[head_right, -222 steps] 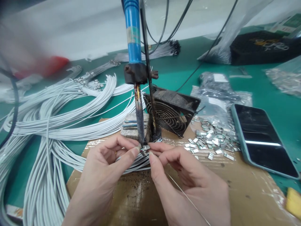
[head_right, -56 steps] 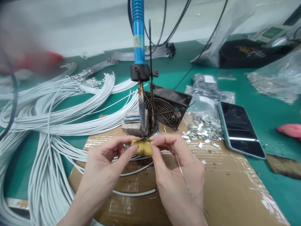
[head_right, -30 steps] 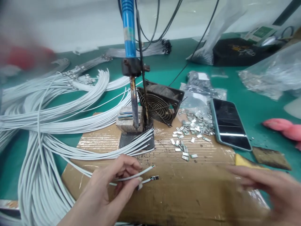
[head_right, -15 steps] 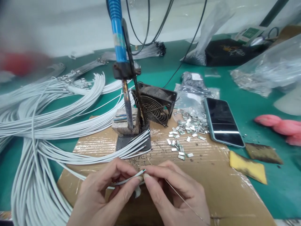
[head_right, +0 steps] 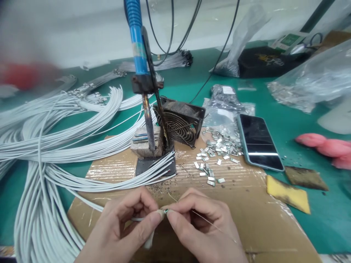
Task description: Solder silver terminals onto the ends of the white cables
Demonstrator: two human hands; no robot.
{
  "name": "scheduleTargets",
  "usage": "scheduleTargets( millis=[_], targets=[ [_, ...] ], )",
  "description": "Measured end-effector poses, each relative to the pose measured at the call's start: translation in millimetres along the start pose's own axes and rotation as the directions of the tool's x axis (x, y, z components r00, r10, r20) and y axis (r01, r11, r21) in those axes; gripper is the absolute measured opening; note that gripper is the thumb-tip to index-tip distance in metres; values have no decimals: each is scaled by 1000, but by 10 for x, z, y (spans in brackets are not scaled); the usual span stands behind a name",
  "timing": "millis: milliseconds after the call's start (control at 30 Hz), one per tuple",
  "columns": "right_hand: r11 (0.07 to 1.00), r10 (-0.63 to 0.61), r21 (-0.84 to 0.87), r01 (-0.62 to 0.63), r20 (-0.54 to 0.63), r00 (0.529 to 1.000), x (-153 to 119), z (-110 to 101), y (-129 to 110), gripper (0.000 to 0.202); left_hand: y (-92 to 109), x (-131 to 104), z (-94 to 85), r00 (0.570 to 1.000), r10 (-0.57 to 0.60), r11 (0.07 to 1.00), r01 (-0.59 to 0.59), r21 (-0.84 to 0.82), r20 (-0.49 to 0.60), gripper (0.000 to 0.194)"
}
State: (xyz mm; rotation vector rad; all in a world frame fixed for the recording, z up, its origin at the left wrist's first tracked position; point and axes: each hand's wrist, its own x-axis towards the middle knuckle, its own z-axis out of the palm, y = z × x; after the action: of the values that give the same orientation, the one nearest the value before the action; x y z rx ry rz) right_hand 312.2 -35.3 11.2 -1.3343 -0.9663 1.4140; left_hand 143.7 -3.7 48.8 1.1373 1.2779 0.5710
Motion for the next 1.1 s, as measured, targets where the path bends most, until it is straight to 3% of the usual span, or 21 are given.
scheduleTargets(
  millis=[67,167,267,333,467,533,733,867,967,1033,1100],
  targets=[
    [999,40,16,-42,112,993,5,-60,21,33,1,1,-35,997,-40,999,40,-8,59,28],
    [994,44,-107,-18,247,968,44,-159,19,26,4,12,-93,988,-78,997,79,-5,135,25],
    [969,19,-243,54,289,957,74,-205,-20,23,19,37,-125,975,-125,992,125,9,182,22],
    [967,26,-251,42,261,965,72,-188,-56,24,35,55,-112,979,-125,992,125,4,159,22],
    [986,128,-122,-113,123,984,35,-98,-114,16,46,69,-25,998,-62,998,62,-2,13,24],
    [986,141,-102,-134,64,988,24,-67,-118,16,30,59,19,998,-41,999,42,13,-47,25],
    [990,21,-142,-15,40,999,55,-47,-59,24,-48,30,56,994,33,997,-24,78,-104,26],
    [990,-45,-133,39,-37,998,52,4,-33,34,-87,49,61,996,15,998,-21,-61,-89,29],
    [996,-58,-72,52,-80,995,31,109,36,30,-119,52,87,995,11,992,-24,-125,-102,31],
    [996,-93,-1,94,-153,984,4,233,112,27,-139,43,108,989,33,992,-50,-116,-145,30],
    [985,-154,30,172,-324,933,-30,385,190,23,-155,33,120,982,48,990,-71,-119,-184,30]
  ],
)
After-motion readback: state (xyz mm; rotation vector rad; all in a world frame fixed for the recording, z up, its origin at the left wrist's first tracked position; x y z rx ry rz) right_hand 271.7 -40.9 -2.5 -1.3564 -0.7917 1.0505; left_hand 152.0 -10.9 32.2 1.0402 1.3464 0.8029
